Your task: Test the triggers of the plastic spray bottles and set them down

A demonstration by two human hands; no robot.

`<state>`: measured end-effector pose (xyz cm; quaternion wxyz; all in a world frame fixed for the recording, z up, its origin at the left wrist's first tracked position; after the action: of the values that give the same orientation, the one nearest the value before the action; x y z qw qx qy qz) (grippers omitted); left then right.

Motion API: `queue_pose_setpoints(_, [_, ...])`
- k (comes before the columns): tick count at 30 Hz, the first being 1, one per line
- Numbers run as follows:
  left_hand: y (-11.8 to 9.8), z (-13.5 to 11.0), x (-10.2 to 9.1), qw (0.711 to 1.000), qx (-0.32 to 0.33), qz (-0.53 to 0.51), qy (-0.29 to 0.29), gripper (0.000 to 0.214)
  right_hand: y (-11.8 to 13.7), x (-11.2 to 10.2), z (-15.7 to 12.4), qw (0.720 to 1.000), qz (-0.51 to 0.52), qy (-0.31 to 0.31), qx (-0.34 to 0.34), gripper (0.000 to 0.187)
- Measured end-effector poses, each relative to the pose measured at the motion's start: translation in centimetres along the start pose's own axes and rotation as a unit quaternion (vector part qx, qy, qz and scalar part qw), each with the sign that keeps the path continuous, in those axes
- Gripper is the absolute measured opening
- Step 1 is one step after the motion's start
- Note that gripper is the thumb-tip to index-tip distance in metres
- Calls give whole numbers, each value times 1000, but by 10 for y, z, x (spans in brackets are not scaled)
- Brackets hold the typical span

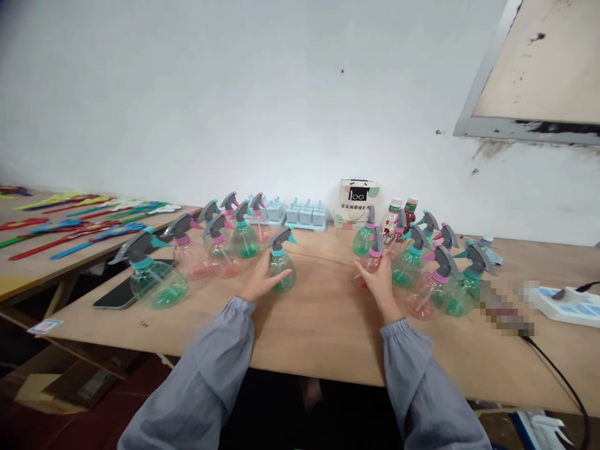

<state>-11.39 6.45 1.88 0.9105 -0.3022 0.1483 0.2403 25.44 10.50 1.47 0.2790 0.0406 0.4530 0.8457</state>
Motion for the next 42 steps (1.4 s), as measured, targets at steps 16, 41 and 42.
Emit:
queue_pose_setpoints(16, [-3, -1, 0, 1000, -9, 9, 3, 76, -48, -3, 15, 998, -33, -57, 9, 85])
queue_pose_setpoints(41, [-17, -1, 9, 997, -14, -11, 78, 77, 39, -5, -40, 986, -9, -85, -142, 61])
queue_pose_setpoints(42, [-21, -2, 12, 995, -12, -26, 98, 75, 51, 2, -48, 984, -5, -60, -170, 55])
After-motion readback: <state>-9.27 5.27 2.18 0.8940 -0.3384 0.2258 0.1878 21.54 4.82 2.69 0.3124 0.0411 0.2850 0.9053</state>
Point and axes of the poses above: each hand's wrist, its own z-axis towards the middle knuckle, its own x-axis out of the palm, y = z × x, the point moved 6 cm from there along z, towards the middle knuckle, and after that the axes turned 5 degrees about x, right-handed, at the moved point
